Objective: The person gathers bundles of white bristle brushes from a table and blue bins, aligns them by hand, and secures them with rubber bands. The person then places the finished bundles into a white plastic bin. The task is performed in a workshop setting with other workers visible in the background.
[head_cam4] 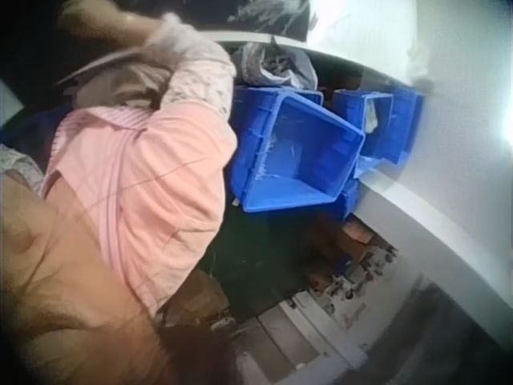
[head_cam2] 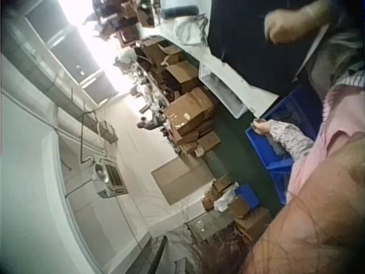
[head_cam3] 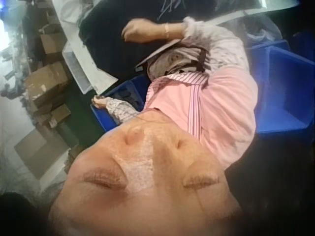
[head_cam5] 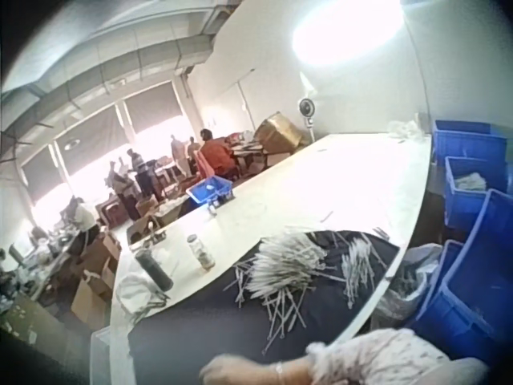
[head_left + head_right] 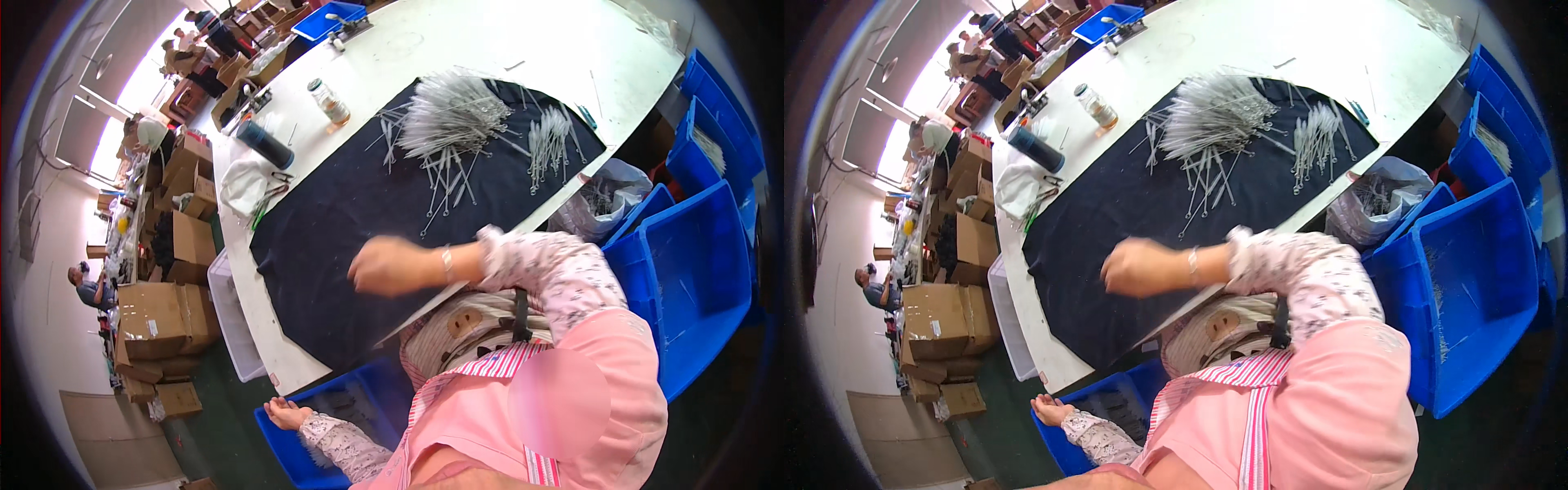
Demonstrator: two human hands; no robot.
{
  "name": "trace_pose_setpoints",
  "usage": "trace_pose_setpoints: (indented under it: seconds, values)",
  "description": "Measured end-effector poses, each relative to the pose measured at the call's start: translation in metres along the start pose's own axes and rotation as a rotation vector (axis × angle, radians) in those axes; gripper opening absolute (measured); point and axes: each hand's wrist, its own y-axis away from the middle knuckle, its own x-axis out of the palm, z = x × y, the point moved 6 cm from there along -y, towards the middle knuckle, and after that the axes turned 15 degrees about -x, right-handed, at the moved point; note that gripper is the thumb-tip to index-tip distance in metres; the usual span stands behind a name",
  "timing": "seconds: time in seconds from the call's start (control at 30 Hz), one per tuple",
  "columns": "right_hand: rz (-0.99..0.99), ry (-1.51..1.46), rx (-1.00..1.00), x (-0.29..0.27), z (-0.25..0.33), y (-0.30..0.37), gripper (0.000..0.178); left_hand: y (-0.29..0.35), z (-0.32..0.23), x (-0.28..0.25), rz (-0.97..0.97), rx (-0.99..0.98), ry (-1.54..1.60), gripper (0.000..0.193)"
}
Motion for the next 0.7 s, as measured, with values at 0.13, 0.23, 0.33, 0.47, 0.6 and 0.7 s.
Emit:
trace_pose_setpoints:
  seconds: [0.13, 0.23, 0.33, 0.47, 0.6, 0.7]
  values:
    - [-0.521, 0.217, 0.795, -0.172, -0.105, 0.120, 0.021, 0.053, -0.010, 0.070, 0.255, 0.091, -0.015, 0.031]
    - [-0.878, 0.114, 1.165, -0.270, -0.169, 0.236, 0.017, 0.100, -0.017, 0.125, 0.458, 0.150, 0.016, 0.027]
    - [-1.099, 0.069, 1.382, -0.333, -0.180, 0.309, 0.011, 0.160, -0.021, 0.175, 0.619, 0.252, -0.085, 0.022]
    - [-0.707, 0.460, 1.614, -0.391, -0.189, 0.356, 0.015, 0.246, -0.013, 0.232, 0.839, 0.519, -0.351, 0.014]
    - [-0.151, 0.805, 1.623, -0.399, -0.199, 0.340, 0.046, 0.336, 0.021, 0.279, 1.203, 0.816, -0.517, 0.008]
    - [0.121, 0.764, 1.708, -0.386, -0.208, 0.322, 0.049, 0.440, 0.043, 0.300, 1.637, 1.307, -0.528, 0.017]
